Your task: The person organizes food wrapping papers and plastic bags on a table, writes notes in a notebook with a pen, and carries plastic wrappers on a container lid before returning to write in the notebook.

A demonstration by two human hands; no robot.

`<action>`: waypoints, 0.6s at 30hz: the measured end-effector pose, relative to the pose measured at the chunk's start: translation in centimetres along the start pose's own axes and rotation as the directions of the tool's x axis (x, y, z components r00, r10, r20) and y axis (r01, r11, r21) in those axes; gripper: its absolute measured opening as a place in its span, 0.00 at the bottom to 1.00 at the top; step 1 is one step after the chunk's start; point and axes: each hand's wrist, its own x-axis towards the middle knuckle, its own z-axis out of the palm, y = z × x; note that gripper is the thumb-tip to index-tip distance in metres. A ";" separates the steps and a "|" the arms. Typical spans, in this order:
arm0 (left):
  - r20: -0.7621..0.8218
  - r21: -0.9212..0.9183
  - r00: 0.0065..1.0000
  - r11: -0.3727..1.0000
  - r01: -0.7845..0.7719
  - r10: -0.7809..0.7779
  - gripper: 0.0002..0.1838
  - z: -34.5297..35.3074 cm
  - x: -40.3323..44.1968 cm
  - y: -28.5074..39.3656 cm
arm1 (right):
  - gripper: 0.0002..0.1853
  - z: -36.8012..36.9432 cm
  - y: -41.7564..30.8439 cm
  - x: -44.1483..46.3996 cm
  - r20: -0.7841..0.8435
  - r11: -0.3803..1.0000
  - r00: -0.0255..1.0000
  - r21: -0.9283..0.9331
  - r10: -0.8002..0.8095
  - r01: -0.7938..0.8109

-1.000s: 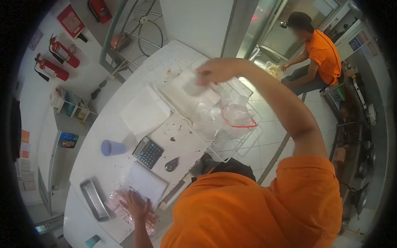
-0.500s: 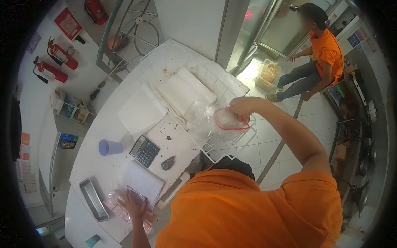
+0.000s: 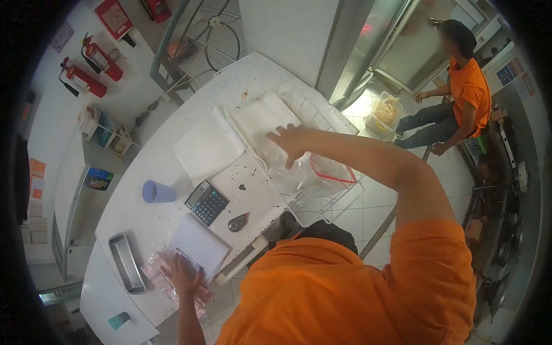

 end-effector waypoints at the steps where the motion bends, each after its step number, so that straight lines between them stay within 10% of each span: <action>1: 0.019 -0.022 1.000 1.000 0.012 -0.012 0.55 -0.4 -0.1 0.3 | 0.51 2.7 -0.3 0.9 0.031 0.998 0.999 -0.070 0.007 -0.004; 6: 0.020 -0.063 1.000 0.998 0.016 -0.014 0.53 -1.1 0.1 0.6 | 0.40 7.0 -4.0 3.4 0.208 0.975 0.955 0.026 0.209 -0.219; 9: 0.031 -0.006 0.999 1.000 0.025 -0.025 0.53 -0.8 0.1 0.5 | 0.25 5.6 -1.2 5.4 0.366 0.992 0.930 -0.111 -0.020 0.065; 11: 0.010 -0.056 0.999 0.998 0.033 -0.033 0.53 -1.3 0.3 0.9 | 0.17 -0.1 0.8 3.9 0.256 0.982 0.957 0.164 -0.137 0.097; 13: -0.001 -0.067 0.999 0.997 0.035 -0.035 0.52 -1.0 0.0 0.9 | 0.34 -3.7 3.5 1.9 0.022 0.953 0.991 0.279 -0.133 0.121; 18: 0.003 -0.028 1.000 1.000 0.010 -0.010 0.51 -0.9 0.2 0.6 | 0.19 -13.0 1.9 -8.7 0.011 0.653 0.964 0.733 0.266 -0.188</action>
